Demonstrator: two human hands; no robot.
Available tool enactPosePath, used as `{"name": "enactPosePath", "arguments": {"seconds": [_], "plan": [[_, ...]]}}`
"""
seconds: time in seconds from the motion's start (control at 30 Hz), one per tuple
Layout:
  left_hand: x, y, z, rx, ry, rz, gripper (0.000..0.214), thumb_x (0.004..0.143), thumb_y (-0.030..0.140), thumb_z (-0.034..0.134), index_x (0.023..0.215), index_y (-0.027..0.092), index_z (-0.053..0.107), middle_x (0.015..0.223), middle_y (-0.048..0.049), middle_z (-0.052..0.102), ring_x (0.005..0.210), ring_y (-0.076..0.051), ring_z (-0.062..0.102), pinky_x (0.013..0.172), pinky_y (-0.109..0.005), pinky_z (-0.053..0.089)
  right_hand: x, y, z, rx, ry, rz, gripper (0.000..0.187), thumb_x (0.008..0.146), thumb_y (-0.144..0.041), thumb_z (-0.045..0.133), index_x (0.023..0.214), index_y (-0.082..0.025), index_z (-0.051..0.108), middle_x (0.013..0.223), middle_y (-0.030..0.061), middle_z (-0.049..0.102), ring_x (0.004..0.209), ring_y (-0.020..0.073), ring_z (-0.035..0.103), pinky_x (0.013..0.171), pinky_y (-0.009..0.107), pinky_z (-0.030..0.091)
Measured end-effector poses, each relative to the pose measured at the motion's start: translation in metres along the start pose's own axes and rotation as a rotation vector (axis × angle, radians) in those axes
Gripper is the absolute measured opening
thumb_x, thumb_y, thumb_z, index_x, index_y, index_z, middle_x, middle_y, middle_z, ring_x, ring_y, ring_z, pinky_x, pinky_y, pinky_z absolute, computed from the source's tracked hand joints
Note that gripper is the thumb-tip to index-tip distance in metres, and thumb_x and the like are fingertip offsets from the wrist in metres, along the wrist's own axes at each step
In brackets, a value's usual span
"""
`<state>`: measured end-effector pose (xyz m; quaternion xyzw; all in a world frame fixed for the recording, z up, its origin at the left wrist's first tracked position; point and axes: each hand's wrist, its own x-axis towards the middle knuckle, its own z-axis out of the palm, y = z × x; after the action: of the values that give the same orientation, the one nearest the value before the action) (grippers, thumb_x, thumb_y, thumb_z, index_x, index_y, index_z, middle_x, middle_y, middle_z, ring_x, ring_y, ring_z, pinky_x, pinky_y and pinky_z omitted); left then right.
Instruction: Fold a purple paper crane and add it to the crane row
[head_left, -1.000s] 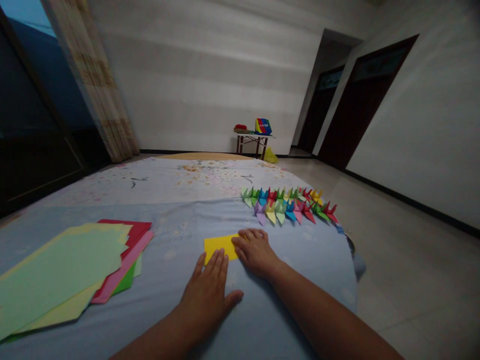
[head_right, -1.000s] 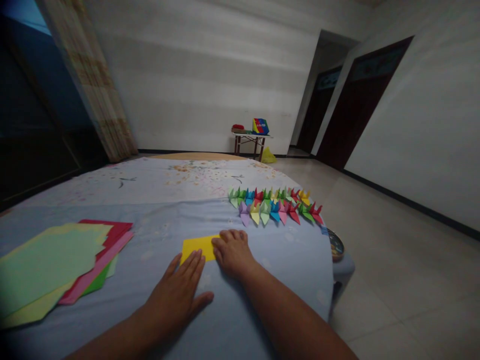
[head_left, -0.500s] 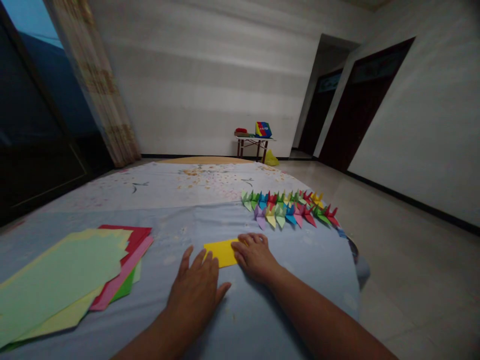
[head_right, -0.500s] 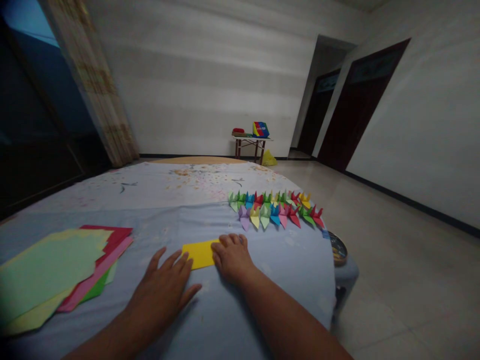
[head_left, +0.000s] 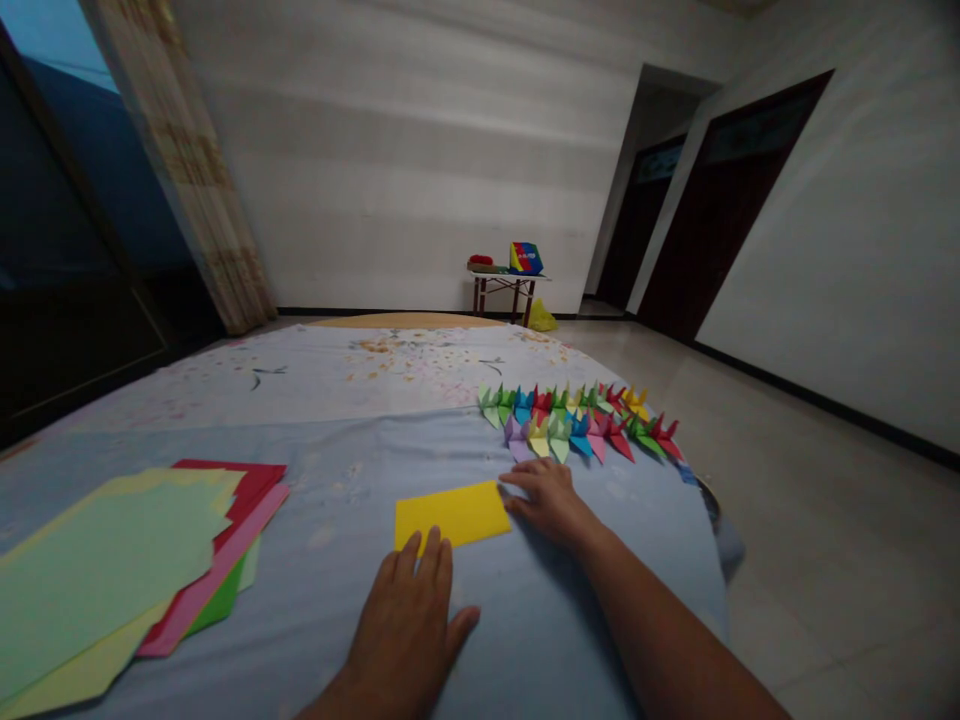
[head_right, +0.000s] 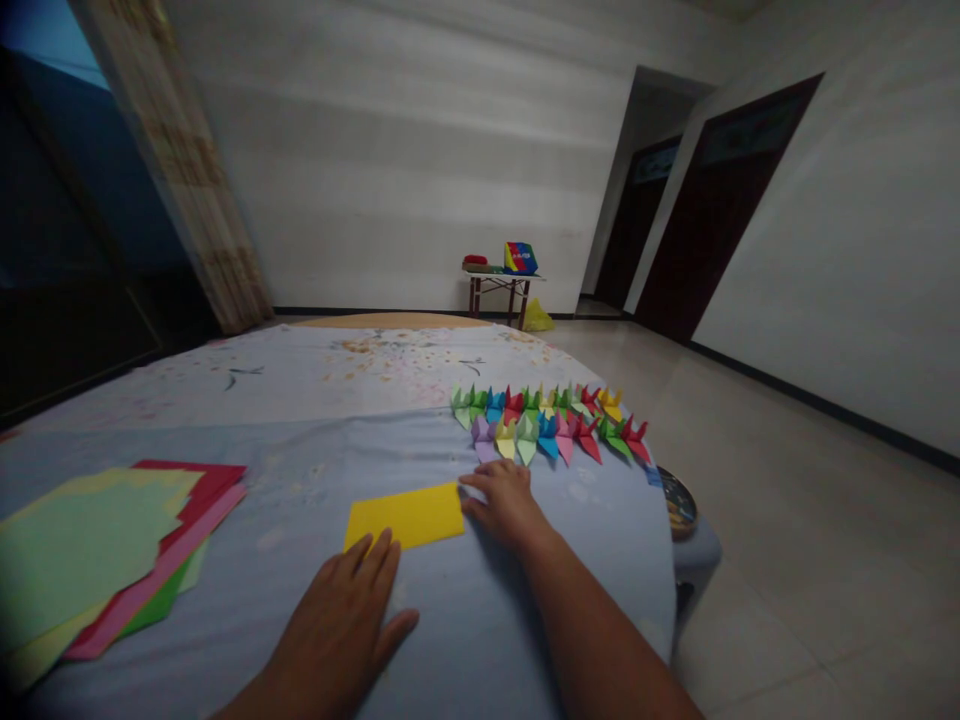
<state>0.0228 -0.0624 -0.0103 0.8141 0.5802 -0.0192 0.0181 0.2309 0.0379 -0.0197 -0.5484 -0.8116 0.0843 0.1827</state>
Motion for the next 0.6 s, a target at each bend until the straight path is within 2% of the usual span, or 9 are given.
{"name": "enactPosePath", "arguments": {"seconds": [0.1, 0.23, 0.3, 0.43, 0.6], "plan": [[0.001, -0.003, -0.002, -0.029, 0.001, 0.007, 0.058, 0.084, 0.044, 0.046, 0.130, 0.008, 0.047, 0.138, -0.0190, 0.040, 0.128, -0.036, 0.036, 0.103, -0.052, 0.031, 0.001, 0.003, -0.005, 0.123, 0.022, -0.100, 0.033, 0.082, -0.036, 0.059, 0.114, -0.028, 0.061, 0.116, 0.0063, 0.059, 0.111, 0.0204, 0.046, 0.095, 0.038, 0.031], [0.005, -0.012, -0.001, -0.029, 0.028, 0.035, 0.054, 0.086, 0.044, 0.042, 0.130, 0.012, 0.048, 0.138, -0.0162, 0.043, 0.126, -0.033, 0.039, 0.102, -0.051, 0.032, -0.001, -0.008, -0.006, 0.191, -0.115, -0.274, 0.054, 0.067, -0.047, 0.072, 0.116, -0.030, 0.059, 0.124, 0.0061, 0.054, 0.116, 0.0229, 0.041, 0.099, 0.040, 0.029], [0.008, -0.017, -0.001, -0.026, 0.049, 0.048, 0.051, 0.087, 0.042, 0.042, 0.128, 0.013, 0.050, 0.136, -0.0160, 0.046, 0.124, -0.033, 0.042, 0.101, -0.050, 0.032, -0.002, -0.013, -0.005, 0.190, -0.153, -0.314, 0.057, 0.063, -0.049, 0.074, 0.115, -0.032, 0.060, 0.126, 0.0040, 0.053, 0.119, 0.0240, 0.040, 0.100, 0.041, 0.027], [0.015, -0.024, -0.007, -0.046, 0.117, 0.073, 0.040, 0.087, 0.035, 0.044, 0.120, 0.015, 0.056, 0.128, -0.0143, 0.054, 0.117, -0.029, 0.048, 0.100, -0.048, 0.032, -0.002, -0.019, 0.000, 0.147, -0.136, -0.363, 0.040, 0.068, -0.049, 0.070, 0.104, -0.033, 0.065, 0.122, 0.0009, 0.057, 0.119, 0.0249, 0.039, 0.099, 0.042, 0.026], [0.020, -0.025, -0.017, -0.092, 0.161, 0.113, 0.023, 0.087, 0.025, 0.046, 0.103, 0.022, 0.062, 0.106, -0.0072, 0.062, 0.100, -0.024, 0.054, 0.088, -0.042, 0.039, 0.003, -0.022, 0.012, 0.119, -0.029, -0.458, 0.012, 0.080, -0.037, 0.062, 0.087, -0.029, 0.068, 0.104, -0.0012, 0.067, 0.112, 0.0207, 0.047, 0.095, 0.040, 0.025]]}}
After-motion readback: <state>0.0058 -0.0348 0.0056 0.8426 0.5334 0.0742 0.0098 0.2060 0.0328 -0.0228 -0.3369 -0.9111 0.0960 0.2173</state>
